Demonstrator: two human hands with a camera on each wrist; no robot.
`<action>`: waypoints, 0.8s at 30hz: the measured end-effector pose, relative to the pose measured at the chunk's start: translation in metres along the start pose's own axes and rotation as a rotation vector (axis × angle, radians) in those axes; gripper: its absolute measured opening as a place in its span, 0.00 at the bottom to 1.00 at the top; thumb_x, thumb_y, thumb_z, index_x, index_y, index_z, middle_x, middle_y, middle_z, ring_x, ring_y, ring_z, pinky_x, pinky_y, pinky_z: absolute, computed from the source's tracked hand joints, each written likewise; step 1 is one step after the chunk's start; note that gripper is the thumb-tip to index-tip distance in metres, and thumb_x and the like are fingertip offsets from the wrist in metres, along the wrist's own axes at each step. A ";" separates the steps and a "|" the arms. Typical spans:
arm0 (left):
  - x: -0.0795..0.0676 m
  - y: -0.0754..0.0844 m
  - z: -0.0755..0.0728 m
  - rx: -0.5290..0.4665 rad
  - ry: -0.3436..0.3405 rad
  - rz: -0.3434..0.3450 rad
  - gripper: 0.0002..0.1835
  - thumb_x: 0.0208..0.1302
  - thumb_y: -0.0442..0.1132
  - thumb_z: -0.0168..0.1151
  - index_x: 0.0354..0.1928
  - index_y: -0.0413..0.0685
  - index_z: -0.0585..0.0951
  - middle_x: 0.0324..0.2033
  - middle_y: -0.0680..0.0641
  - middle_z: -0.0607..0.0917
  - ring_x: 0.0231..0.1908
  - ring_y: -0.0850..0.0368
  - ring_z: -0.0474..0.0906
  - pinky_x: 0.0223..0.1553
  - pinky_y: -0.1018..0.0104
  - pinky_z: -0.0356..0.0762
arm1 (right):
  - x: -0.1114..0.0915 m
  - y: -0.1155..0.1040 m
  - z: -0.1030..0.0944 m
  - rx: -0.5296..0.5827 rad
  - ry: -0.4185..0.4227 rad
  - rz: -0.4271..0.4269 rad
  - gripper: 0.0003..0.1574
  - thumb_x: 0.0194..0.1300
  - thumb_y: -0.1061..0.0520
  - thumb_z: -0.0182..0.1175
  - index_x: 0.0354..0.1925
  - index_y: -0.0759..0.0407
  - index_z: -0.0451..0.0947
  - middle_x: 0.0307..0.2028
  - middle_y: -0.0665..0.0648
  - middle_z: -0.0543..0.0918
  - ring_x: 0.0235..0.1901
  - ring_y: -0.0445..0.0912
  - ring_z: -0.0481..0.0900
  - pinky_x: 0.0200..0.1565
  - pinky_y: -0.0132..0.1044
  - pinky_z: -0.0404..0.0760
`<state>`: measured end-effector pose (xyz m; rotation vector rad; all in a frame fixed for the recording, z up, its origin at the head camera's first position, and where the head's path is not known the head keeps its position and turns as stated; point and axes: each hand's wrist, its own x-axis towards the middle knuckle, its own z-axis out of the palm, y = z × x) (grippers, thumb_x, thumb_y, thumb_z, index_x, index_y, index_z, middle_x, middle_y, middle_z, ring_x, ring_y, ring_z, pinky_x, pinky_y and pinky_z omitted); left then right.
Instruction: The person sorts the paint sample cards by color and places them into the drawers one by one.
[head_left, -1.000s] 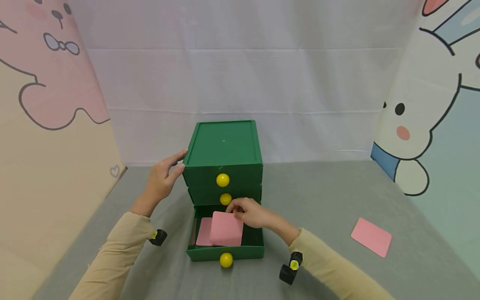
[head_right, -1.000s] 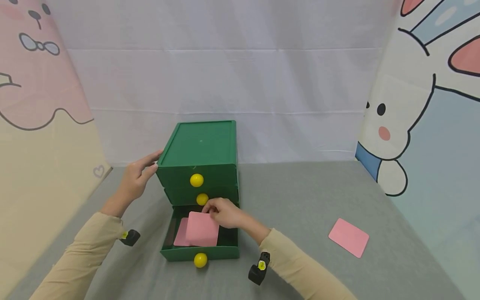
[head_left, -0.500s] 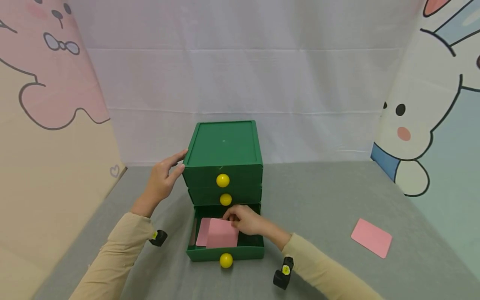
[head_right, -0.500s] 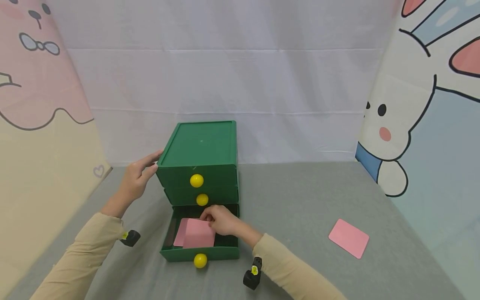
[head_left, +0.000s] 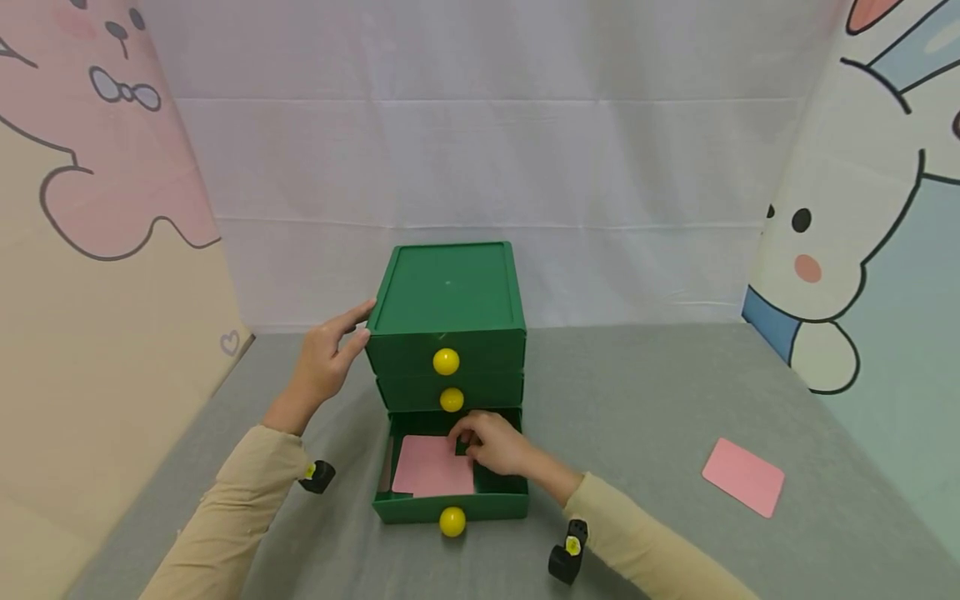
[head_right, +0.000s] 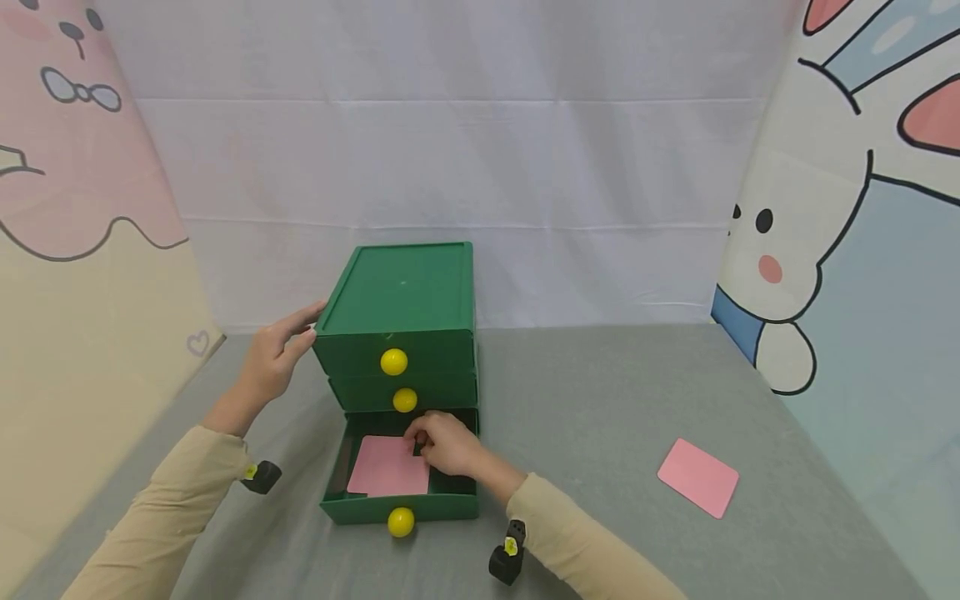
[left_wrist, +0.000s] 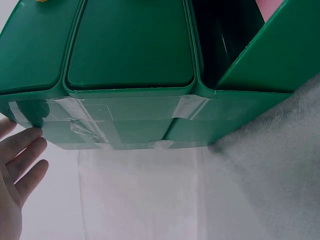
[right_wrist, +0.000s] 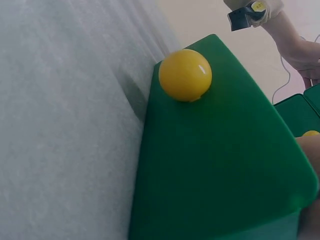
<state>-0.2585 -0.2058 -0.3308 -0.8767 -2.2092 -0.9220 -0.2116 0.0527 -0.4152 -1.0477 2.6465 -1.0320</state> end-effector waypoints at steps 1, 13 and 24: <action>0.000 0.000 0.000 -0.002 0.000 0.001 0.21 0.66 0.36 0.47 0.59 0.34 0.70 0.54 0.37 0.75 0.51 0.42 0.73 0.48 0.49 0.71 | -0.001 0.000 -0.001 0.005 0.000 -0.002 0.19 0.53 0.75 0.52 0.42 0.64 0.80 0.35 0.58 0.77 0.32 0.45 0.72 0.34 0.30 0.74; 0.000 -0.001 0.001 -0.017 0.009 0.009 0.21 0.66 0.36 0.47 0.59 0.35 0.70 0.54 0.37 0.75 0.51 0.42 0.73 0.48 0.49 0.71 | -0.019 -0.003 -0.037 0.055 0.047 -0.070 0.14 0.56 0.73 0.55 0.43 0.70 0.77 0.36 0.63 0.77 0.33 0.47 0.75 0.34 0.29 0.76; 0.000 -0.002 0.000 -0.008 0.003 0.003 0.21 0.66 0.37 0.48 0.59 0.35 0.70 0.53 0.37 0.76 0.51 0.43 0.73 0.48 0.49 0.71 | -0.057 0.009 -0.083 0.050 0.110 -0.080 0.15 0.58 0.71 0.55 0.46 0.70 0.75 0.40 0.61 0.78 0.37 0.51 0.75 0.38 0.38 0.78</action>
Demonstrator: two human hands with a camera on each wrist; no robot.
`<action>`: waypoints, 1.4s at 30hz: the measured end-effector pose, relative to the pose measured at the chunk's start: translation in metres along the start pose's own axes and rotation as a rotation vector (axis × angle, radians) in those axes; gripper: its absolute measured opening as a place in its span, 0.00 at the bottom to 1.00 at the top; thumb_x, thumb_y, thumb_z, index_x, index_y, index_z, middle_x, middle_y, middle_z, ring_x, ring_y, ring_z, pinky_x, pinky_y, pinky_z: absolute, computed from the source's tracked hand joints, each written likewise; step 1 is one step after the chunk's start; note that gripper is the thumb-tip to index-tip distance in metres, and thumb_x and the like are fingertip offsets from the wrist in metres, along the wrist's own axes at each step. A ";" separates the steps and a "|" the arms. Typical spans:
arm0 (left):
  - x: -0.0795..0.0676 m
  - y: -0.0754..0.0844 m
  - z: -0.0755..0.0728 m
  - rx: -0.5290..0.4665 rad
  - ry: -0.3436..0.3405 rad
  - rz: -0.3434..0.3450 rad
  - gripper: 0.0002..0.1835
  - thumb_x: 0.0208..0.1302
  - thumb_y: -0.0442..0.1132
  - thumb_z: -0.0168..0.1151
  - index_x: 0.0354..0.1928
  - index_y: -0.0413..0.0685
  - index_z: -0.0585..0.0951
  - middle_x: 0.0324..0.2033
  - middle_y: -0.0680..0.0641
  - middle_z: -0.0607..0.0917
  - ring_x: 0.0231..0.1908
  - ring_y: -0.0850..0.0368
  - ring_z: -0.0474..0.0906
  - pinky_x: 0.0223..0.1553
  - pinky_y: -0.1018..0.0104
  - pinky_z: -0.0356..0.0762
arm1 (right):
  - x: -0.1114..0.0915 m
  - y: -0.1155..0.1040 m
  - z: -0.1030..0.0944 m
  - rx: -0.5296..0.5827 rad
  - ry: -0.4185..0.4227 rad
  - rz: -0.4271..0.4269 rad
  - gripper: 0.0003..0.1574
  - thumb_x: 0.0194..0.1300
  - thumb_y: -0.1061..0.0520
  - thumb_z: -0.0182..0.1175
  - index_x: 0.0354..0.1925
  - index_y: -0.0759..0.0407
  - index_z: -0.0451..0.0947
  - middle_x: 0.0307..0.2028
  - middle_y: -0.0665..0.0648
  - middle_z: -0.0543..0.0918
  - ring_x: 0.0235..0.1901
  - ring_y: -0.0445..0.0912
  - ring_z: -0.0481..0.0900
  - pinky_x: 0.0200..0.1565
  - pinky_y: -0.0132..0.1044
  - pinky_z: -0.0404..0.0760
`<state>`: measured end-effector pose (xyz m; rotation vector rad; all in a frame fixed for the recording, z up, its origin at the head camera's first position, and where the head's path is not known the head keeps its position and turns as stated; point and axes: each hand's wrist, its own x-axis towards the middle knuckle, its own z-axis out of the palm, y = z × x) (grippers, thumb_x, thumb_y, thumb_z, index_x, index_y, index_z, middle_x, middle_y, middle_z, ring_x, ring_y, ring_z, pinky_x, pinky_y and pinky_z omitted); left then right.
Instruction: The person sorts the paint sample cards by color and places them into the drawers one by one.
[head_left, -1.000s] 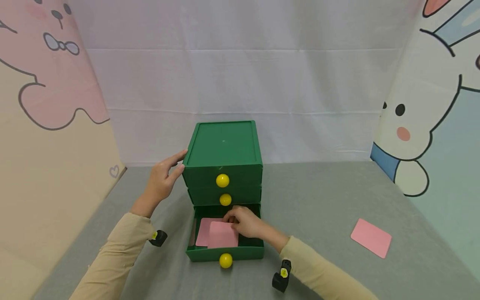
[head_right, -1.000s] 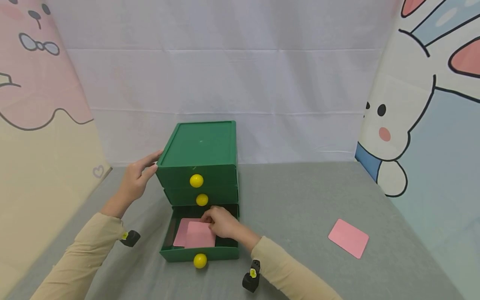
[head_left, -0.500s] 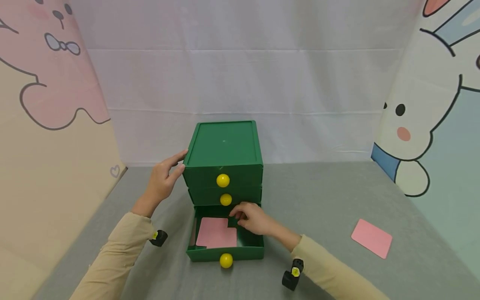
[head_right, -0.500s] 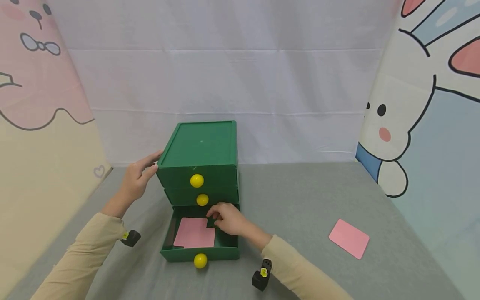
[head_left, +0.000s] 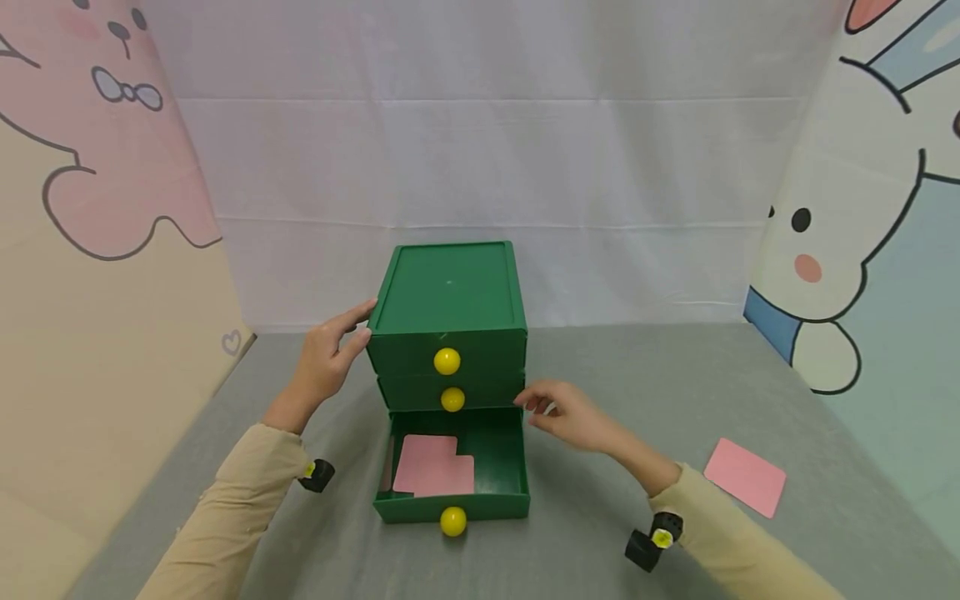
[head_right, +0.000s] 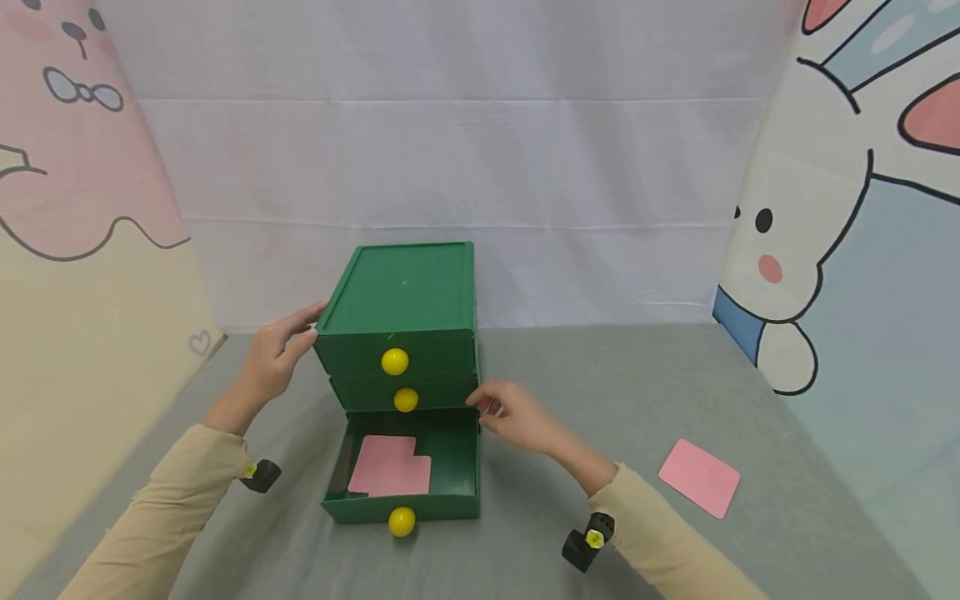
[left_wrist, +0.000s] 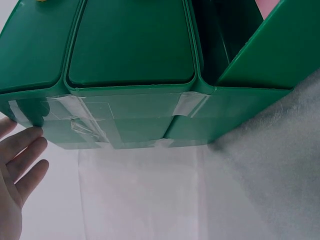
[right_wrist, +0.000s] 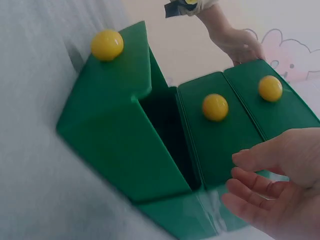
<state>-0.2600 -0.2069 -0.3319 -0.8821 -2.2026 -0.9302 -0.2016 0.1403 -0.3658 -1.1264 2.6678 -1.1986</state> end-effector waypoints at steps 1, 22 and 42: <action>0.000 0.000 0.000 0.001 0.000 0.000 0.21 0.66 0.37 0.48 0.59 0.35 0.70 0.53 0.37 0.76 0.51 0.43 0.73 0.48 0.49 0.71 | -0.004 0.002 -0.005 -0.007 0.013 -0.004 0.15 0.58 0.72 0.55 0.45 0.70 0.75 0.40 0.62 0.78 0.37 0.51 0.75 0.38 0.39 0.78; 0.001 -0.001 0.001 -0.005 -0.008 0.006 0.21 0.66 0.36 0.48 0.60 0.35 0.70 0.54 0.37 0.75 0.52 0.42 0.72 0.49 0.49 0.70 | -0.125 0.077 -0.087 -0.171 0.028 0.250 0.24 0.54 0.60 0.64 0.47 0.72 0.72 0.39 0.60 0.76 0.35 0.46 0.73 0.34 0.36 0.77; 0.001 0.001 0.000 -0.008 -0.013 0.001 0.22 0.66 0.37 0.47 0.60 0.35 0.69 0.55 0.37 0.74 0.53 0.42 0.72 0.49 0.49 0.70 | -0.200 0.125 -0.111 -0.412 0.026 0.624 0.41 0.41 0.50 0.72 0.43 0.80 0.70 0.31 0.61 0.76 0.32 0.52 0.73 0.30 0.40 0.73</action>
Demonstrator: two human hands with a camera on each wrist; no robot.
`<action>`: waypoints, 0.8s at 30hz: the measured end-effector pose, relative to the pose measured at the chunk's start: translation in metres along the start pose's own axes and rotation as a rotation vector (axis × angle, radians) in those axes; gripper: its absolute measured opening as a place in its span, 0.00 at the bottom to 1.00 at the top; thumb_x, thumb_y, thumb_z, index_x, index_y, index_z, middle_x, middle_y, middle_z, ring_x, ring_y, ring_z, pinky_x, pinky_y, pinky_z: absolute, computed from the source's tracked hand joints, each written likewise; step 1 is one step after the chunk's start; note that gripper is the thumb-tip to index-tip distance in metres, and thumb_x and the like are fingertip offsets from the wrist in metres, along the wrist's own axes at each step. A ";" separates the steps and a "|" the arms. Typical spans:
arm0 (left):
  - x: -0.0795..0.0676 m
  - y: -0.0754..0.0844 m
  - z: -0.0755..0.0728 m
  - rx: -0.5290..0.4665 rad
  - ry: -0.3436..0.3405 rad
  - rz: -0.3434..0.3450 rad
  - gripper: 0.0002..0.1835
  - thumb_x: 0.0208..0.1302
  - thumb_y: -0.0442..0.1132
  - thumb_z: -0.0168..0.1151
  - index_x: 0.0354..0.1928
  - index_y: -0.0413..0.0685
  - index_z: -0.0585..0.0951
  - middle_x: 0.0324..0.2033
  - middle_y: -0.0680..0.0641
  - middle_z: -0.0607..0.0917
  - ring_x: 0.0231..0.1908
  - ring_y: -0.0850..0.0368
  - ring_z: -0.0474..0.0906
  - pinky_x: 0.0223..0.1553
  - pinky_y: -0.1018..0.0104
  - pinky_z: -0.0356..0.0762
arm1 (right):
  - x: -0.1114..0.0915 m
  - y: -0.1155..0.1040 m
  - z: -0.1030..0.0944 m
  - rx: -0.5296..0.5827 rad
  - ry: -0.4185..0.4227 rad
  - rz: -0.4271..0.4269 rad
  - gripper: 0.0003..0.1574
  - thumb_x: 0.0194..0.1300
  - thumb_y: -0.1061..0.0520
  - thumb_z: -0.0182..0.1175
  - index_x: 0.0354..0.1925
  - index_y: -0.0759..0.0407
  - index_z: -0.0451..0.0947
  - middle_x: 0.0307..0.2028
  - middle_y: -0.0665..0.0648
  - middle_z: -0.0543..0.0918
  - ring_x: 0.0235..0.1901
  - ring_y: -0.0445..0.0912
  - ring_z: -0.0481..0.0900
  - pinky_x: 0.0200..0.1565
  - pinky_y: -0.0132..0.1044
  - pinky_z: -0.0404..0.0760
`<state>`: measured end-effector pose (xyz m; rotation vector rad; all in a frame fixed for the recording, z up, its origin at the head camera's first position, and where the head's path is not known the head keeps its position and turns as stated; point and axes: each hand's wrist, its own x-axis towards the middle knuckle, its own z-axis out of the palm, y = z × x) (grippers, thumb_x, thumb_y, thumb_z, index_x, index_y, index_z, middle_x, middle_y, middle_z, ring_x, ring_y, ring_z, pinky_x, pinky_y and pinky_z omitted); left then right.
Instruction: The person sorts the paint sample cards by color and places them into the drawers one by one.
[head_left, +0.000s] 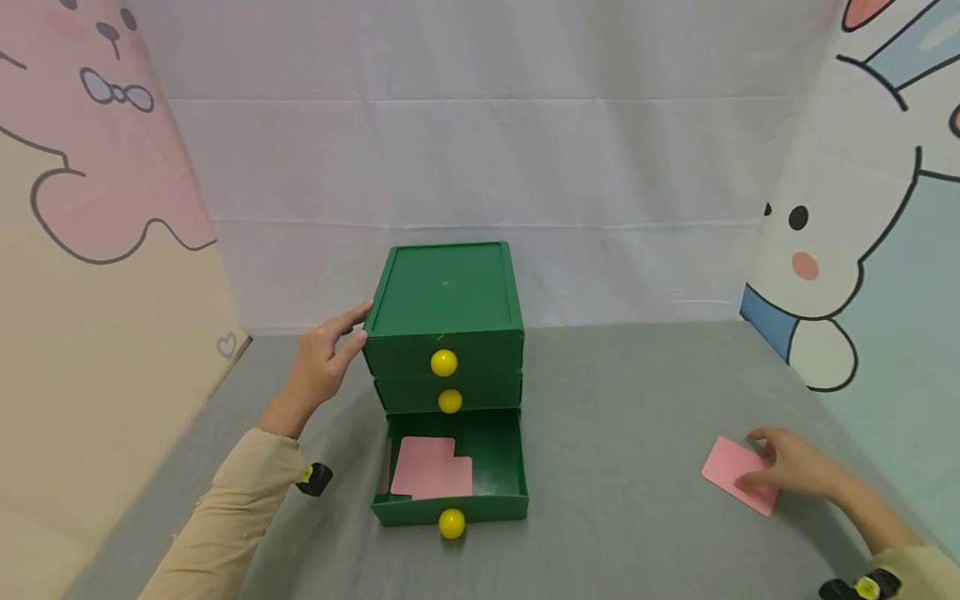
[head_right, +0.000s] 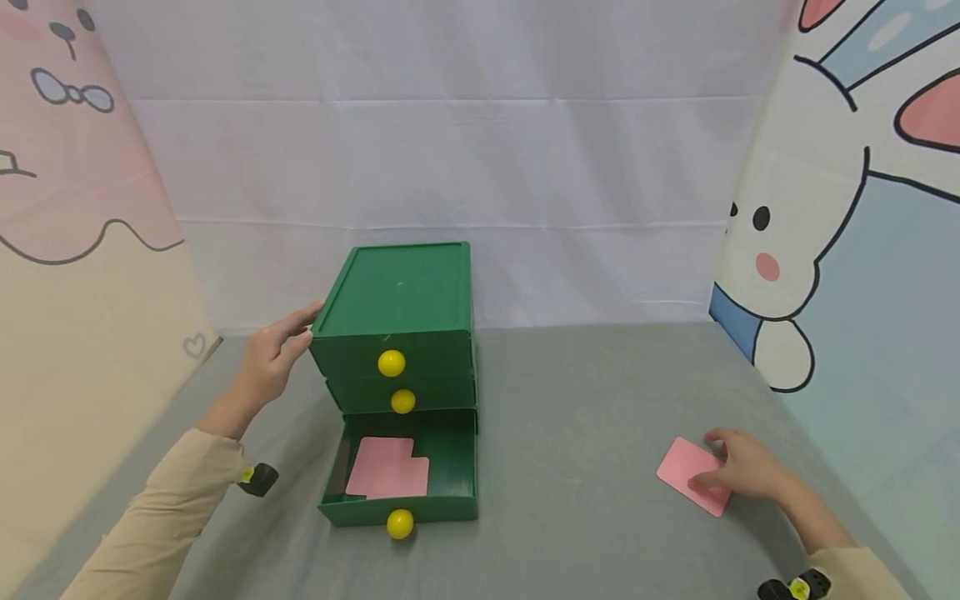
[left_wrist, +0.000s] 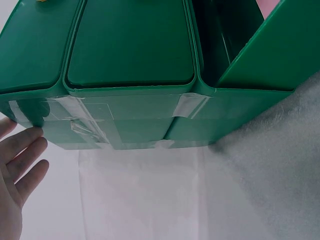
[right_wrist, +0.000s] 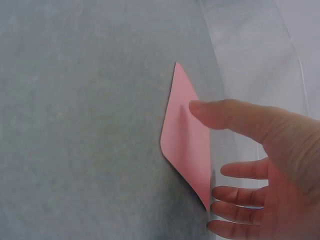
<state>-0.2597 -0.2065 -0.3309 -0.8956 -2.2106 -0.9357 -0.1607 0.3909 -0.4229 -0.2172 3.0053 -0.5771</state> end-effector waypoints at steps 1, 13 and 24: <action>0.000 0.000 0.000 -0.002 -0.001 -0.002 0.22 0.66 0.36 0.47 0.60 0.35 0.69 0.55 0.37 0.74 0.53 0.42 0.71 0.49 0.49 0.70 | -0.001 0.001 0.001 -0.006 0.011 0.000 0.41 0.40 0.49 0.72 0.42 0.80 0.71 0.30 0.60 0.76 0.31 0.51 0.73 0.30 0.40 0.73; 0.000 0.000 0.000 0.007 0.008 -0.001 0.22 0.66 0.36 0.48 0.60 0.35 0.70 0.54 0.37 0.75 0.52 0.42 0.72 0.48 0.48 0.71 | -0.008 0.006 0.011 -0.032 0.062 -0.050 0.37 0.35 0.48 0.74 0.39 0.72 0.74 0.26 0.52 0.71 0.26 0.41 0.66 0.25 0.32 0.67; 0.000 0.002 0.000 0.009 0.004 -0.009 0.21 0.66 0.36 0.47 0.59 0.34 0.70 0.54 0.37 0.75 0.52 0.42 0.72 0.49 0.49 0.71 | -0.006 0.006 0.006 0.100 0.029 -0.066 0.28 0.41 0.57 0.72 0.39 0.72 0.73 0.26 0.53 0.69 0.26 0.40 0.63 0.25 0.30 0.64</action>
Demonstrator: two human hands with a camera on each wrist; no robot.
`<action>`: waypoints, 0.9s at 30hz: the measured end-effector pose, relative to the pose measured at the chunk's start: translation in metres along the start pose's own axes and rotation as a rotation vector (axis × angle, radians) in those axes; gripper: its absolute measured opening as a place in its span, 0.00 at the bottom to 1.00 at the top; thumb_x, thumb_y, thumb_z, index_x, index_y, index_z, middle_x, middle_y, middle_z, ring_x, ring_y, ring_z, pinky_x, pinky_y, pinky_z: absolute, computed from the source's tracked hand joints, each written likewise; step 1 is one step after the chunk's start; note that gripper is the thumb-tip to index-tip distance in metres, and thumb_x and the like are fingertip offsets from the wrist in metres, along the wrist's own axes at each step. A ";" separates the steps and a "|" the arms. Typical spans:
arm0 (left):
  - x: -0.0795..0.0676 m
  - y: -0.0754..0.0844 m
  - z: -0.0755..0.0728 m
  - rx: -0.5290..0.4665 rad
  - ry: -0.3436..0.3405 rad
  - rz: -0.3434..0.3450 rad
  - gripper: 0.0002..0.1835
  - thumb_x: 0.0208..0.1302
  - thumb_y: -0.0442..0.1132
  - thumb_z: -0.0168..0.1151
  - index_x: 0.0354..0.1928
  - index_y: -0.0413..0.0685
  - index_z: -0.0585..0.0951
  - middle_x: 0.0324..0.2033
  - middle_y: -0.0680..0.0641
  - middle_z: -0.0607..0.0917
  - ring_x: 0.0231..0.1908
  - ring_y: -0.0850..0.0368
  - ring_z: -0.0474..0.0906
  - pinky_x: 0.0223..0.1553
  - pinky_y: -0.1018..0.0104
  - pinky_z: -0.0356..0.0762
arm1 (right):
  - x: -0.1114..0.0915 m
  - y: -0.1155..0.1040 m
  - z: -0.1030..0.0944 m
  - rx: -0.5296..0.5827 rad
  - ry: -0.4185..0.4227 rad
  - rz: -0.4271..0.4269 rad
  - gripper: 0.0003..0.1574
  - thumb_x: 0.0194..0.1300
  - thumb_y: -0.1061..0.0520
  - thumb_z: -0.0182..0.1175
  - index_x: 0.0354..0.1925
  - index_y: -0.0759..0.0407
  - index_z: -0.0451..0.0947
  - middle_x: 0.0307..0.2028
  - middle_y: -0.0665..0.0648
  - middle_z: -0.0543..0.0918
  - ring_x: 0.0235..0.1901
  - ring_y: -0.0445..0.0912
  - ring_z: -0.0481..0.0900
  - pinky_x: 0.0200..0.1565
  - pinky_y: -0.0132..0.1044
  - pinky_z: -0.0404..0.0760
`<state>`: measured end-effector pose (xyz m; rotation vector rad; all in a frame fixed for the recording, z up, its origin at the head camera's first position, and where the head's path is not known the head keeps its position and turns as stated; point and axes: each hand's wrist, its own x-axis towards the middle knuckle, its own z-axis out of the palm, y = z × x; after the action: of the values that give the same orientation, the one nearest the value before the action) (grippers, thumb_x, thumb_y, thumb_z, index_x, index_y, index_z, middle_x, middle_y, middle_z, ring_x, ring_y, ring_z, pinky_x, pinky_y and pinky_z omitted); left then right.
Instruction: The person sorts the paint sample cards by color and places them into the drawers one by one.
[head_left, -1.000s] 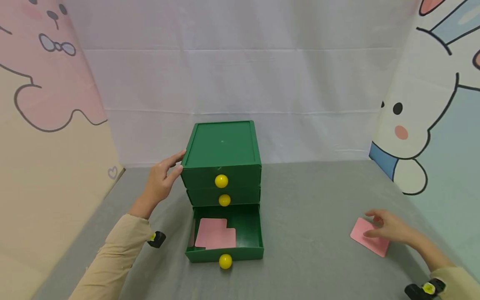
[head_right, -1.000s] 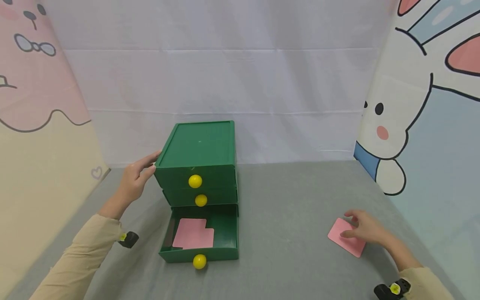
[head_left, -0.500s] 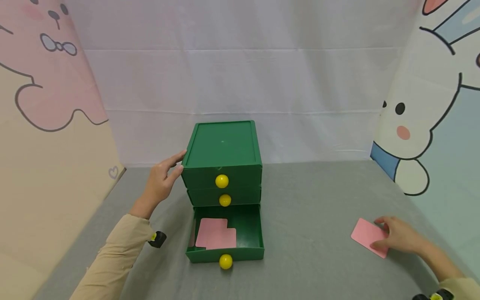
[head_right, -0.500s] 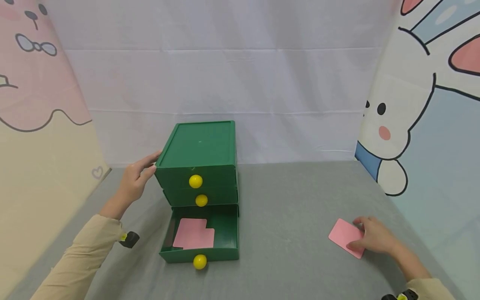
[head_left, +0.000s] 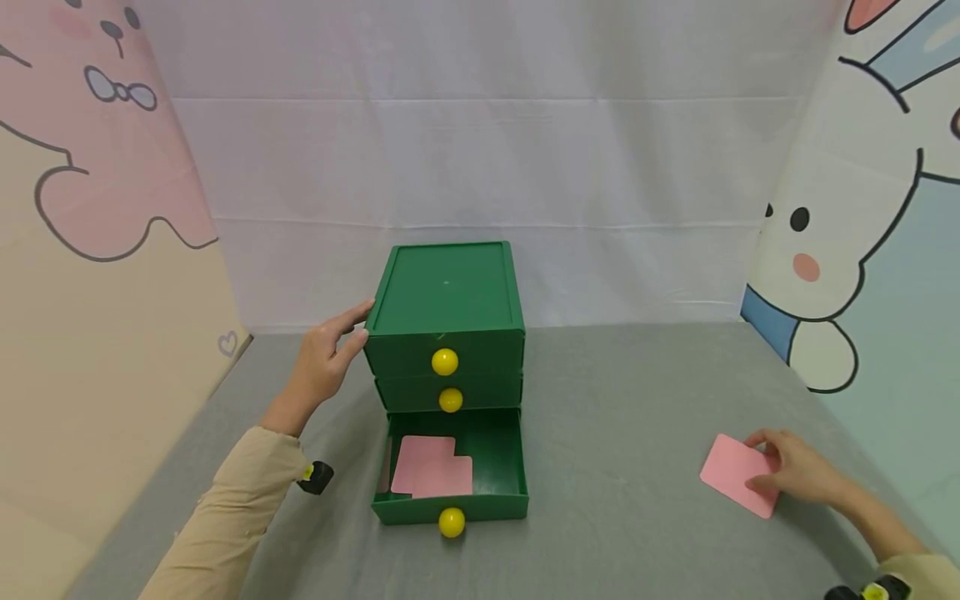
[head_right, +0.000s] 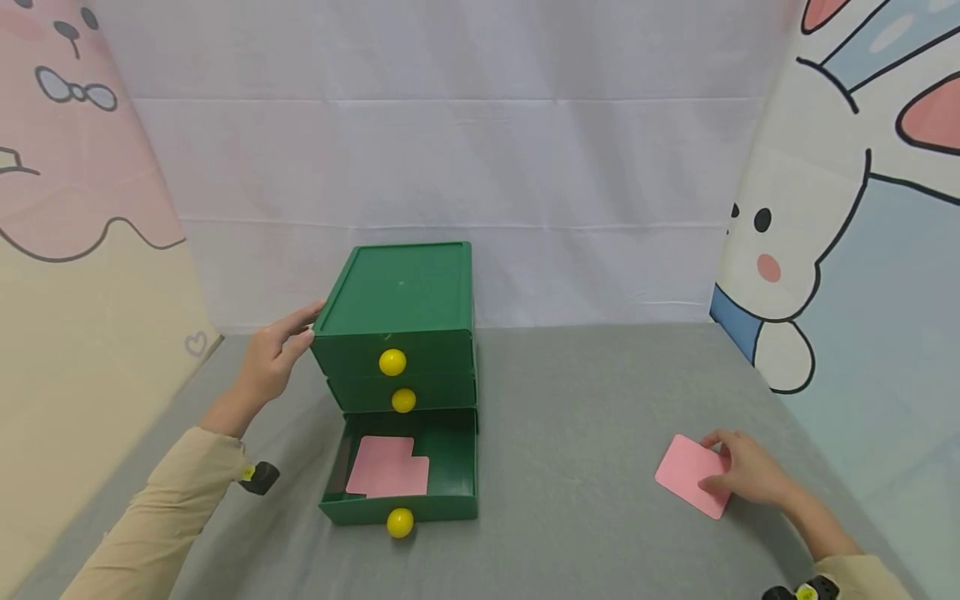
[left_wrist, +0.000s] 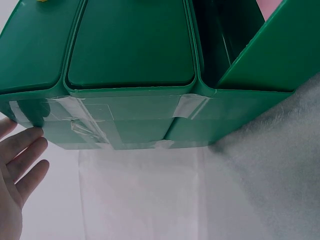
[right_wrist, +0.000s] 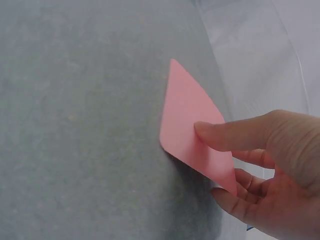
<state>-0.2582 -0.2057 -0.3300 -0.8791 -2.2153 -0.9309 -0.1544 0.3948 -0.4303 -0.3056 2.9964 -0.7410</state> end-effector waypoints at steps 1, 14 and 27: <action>0.000 0.000 0.000 -0.002 0.000 0.001 0.21 0.66 0.36 0.47 0.59 0.34 0.70 0.54 0.37 0.75 0.52 0.42 0.72 0.49 0.49 0.71 | 0.000 0.000 -0.001 0.025 -0.001 -0.014 0.26 0.42 0.60 0.71 0.38 0.72 0.73 0.25 0.53 0.68 0.26 0.39 0.62 0.24 0.30 0.64; 0.000 0.000 0.000 -0.004 0.009 0.010 0.21 0.66 0.36 0.48 0.59 0.34 0.70 0.54 0.37 0.75 0.52 0.42 0.72 0.49 0.50 0.71 | 0.004 -0.014 -0.020 0.354 -0.232 0.035 0.17 0.62 0.67 0.48 0.48 0.78 0.67 0.30 0.56 0.68 0.27 0.37 0.66 0.25 0.31 0.72; 0.000 -0.002 0.000 0.014 -0.004 0.003 0.22 0.67 0.38 0.47 0.60 0.36 0.69 0.54 0.37 0.75 0.52 0.43 0.72 0.49 0.49 0.71 | 0.024 -0.043 -0.021 0.397 -0.281 0.017 0.17 0.62 0.67 0.48 0.49 0.74 0.68 0.32 0.57 0.67 0.30 0.40 0.67 0.28 0.33 0.74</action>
<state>-0.2596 -0.2070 -0.3307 -0.8782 -2.2202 -0.9127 -0.1716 0.3625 -0.3917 -0.3305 2.5175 -1.1552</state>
